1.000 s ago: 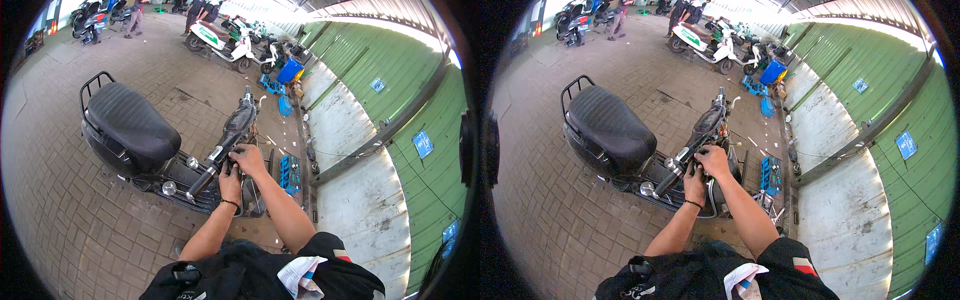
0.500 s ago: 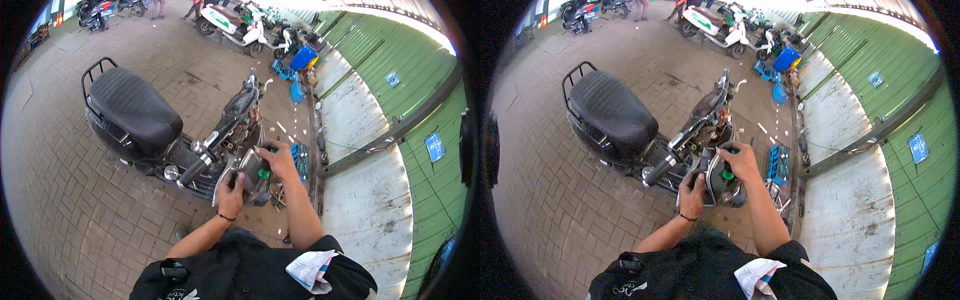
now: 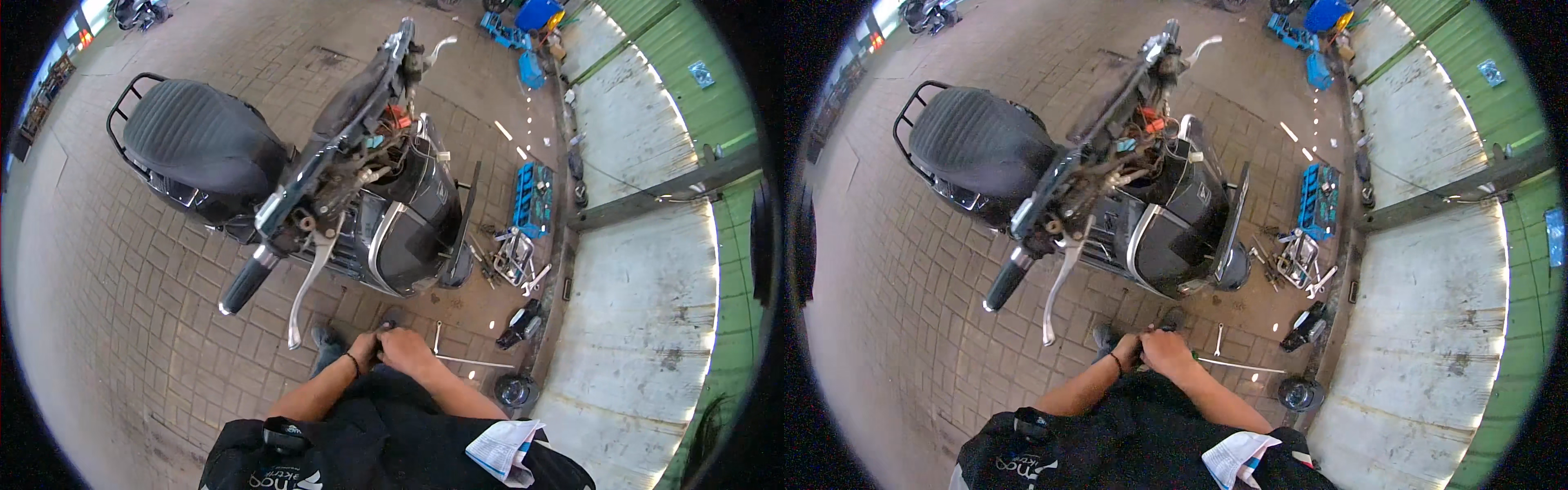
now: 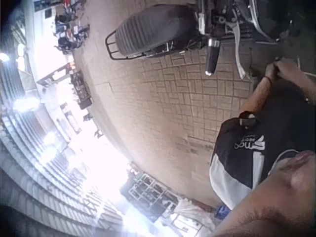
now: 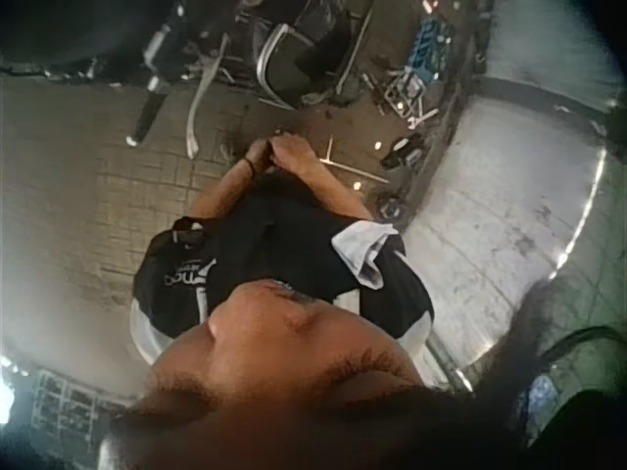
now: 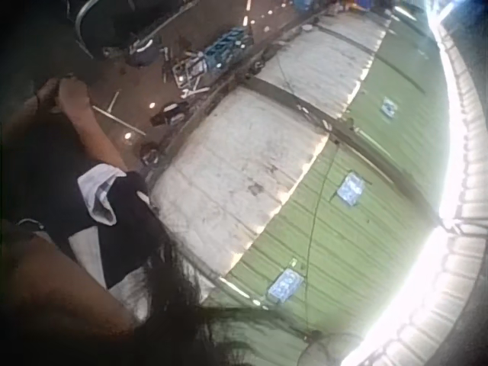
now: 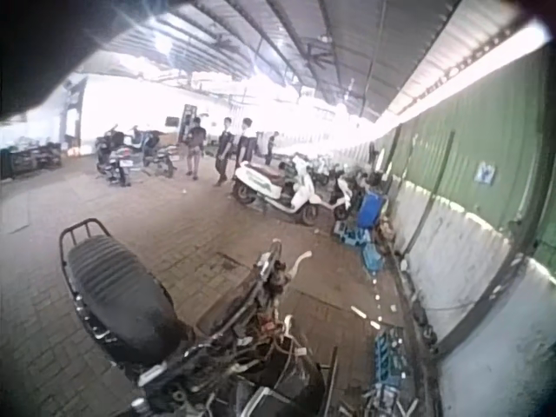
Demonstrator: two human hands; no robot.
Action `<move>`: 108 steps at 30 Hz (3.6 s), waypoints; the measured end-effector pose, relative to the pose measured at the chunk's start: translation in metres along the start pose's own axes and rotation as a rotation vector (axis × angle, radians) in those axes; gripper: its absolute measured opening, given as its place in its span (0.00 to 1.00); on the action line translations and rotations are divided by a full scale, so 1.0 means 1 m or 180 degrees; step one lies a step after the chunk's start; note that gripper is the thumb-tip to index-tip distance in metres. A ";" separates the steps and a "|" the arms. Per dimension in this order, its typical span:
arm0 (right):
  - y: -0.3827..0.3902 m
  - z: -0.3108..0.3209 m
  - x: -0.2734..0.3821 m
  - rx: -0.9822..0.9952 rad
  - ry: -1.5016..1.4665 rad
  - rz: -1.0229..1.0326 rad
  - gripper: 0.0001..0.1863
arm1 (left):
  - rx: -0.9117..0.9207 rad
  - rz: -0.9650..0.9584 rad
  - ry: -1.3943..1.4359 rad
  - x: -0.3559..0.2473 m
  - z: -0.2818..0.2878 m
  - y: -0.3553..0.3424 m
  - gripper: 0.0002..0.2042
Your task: The person removes the front cover of a motorcycle's handlebar assembly by hand after loosening screws with a screwdriver, then uses the screwdriver to loosen additional screws on the internal structure and disconnects a wiring harness connector.
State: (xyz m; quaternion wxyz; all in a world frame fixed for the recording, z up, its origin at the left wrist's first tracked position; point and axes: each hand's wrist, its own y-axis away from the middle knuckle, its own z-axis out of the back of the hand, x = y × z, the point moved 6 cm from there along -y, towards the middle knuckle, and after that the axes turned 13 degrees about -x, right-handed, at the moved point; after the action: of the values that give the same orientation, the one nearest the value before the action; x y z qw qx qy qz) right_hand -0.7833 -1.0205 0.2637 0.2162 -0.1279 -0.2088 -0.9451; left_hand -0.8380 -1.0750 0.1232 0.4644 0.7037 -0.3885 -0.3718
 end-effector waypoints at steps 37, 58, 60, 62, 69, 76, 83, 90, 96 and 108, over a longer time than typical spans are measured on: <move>-0.071 0.004 -0.279 0.0885 -0.1613 -0.0940 0.18 | -0.2716 -0.2126 -0.1677 -0.062 0.154 -0.190 0.19; -0.090 -0.084 -0.125 0.1329 -0.1148 -0.0191 0.21 | -0.2064 -0.1572 0.0827 -0.020 0.305 0.018 0.18; -0.085 -0.100 -0.123 0.1419 -0.1081 -0.0193 0.21 | -0.1843 -0.1848 0.1115 -0.053 0.318 0.012 0.15; -0.079 -0.112 -0.125 0.1464 -0.1034 -0.0270 0.22 | -0.1732 -0.2192 0.0920 -0.105 0.299 0.047 0.15; -0.074 -0.137 -0.110 0.1525 -0.0940 -0.0351 0.23 | -0.0444 -0.3426 0.1043 -0.221 0.215 0.203 0.20; -0.069 -0.186 -0.137 0.1209 -0.0826 -0.0543 0.26 | 0.0778 -0.3388 0.0154 -0.260 0.137 0.264 0.26; -0.055 -0.178 -0.130 0.1027 -0.1006 -0.0614 0.28 | 0.0141 -0.3403 -0.1465 -0.264 0.092 0.287 0.26; -0.052 -0.172 -0.130 0.0395 -0.0814 -0.1152 0.29 | 0.0141 -0.3405 -0.0533 -0.284 0.093 0.268 0.24; -0.028 -0.189 -0.153 0.0621 -0.0914 -0.1491 0.37 | -0.0425 -0.3224 -0.1371 -0.305 0.054 0.253 0.29; 0.008 -0.182 -0.148 0.0700 -0.1304 -0.1310 0.28 | -0.0651 -0.3213 -0.1696 -0.324 0.048 0.250 0.32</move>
State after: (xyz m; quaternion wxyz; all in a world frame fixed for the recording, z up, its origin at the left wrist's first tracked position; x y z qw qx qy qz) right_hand -0.6774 -1.0562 0.0568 -0.0137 -0.2466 -0.3706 -0.8954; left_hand -1.0679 -0.8700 0.3972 0.1814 0.6355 -0.0705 -0.7472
